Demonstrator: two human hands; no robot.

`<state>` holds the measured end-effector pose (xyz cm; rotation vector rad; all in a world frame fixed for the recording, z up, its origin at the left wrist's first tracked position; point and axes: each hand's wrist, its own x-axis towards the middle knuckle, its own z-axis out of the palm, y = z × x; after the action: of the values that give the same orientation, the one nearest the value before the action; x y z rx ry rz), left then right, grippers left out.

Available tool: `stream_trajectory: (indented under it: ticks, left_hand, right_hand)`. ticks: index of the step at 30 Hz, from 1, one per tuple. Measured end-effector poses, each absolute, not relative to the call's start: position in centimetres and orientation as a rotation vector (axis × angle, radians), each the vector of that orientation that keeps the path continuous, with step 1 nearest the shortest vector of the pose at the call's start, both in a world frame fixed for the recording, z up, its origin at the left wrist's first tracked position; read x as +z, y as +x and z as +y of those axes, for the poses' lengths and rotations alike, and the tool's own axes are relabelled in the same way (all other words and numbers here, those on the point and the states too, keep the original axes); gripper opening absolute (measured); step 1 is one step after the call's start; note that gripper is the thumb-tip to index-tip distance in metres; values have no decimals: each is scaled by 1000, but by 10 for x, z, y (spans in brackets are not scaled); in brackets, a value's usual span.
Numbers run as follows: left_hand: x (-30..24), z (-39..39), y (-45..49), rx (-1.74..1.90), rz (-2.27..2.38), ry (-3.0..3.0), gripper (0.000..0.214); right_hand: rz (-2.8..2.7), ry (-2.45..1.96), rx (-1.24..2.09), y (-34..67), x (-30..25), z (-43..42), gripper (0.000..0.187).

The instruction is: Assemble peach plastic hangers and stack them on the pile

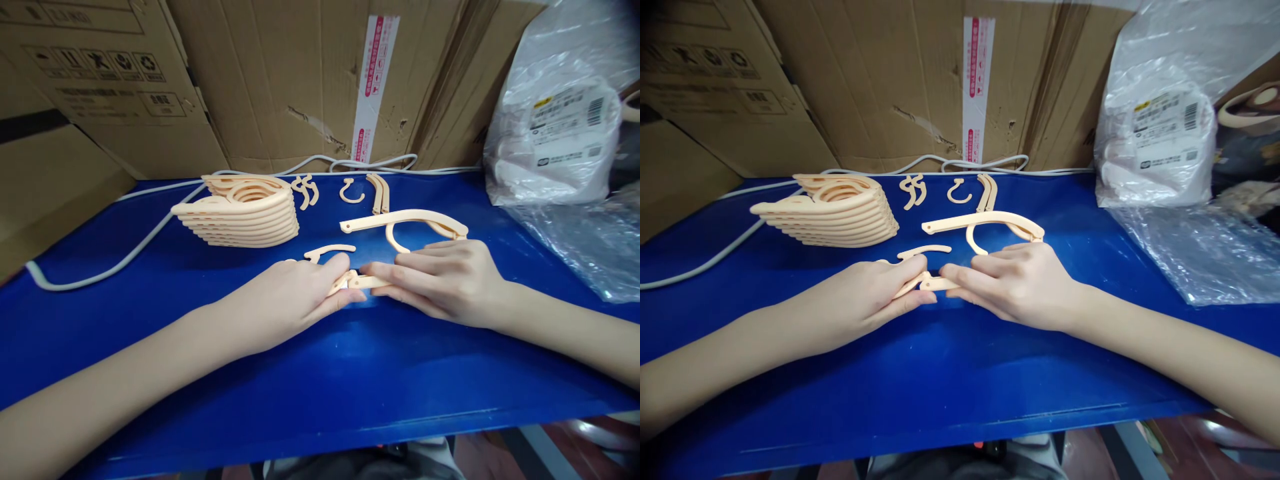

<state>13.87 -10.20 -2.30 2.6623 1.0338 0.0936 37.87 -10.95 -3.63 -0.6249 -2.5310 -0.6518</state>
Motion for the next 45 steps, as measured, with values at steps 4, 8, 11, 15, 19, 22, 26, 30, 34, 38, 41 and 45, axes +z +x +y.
stream_trajectory:
  ticks: [4,8,11,15,19,22,26,30,34,38,41,45]
  left_hand:
    - [-23,-103,145,-69,1172,2913,33]
    - [-24,-104,147,-171,1196,3091,37]
    - [-24,-104,147,-158,1181,3184,39]
    - [-23,-105,148,-163,1218,3162,43]
    - [-19,-104,145,-101,1160,2891,37]
    - [-16,-103,140,105,972,2602,40]
    - [-15,-101,136,182,908,2451,44]
    - [-18,-100,136,155,961,2537,45]
    - [-21,-100,138,125,1008,2665,43]
    - [-22,-101,140,48,1052,2741,41]
    - [-22,-103,143,-17,1099,2806,39]
    - [-23,-105,146,-92,1216,2990,43]
  right_hand:
    - [-2555,-616,-636,377,-36,-110,25]
    - [-2562,-629,-566,377,-37,-109,26]
    - [-2563,-660,-487,379,-39,-108,25]
    - [-2571,-679,-464,380,-39,-109,25]
    - [-2564,-663,-480,379,-38,-110,24]
    - [-2530,-611,-615,378,-36,-112,22]
    - [-2529,-610,-682,377,-35,-113,21]
    - [-2559,-651,-558,380,-36,-111,23]
    - [-2568,-650,-563,382,-37,-110,25]
    - [-2561,-632,-574,379,-37,-111,26]
    - [-2557,-625,-568,377,-37,-111,26]
    - [-2551,-648,-531,376,-39,-110,25]
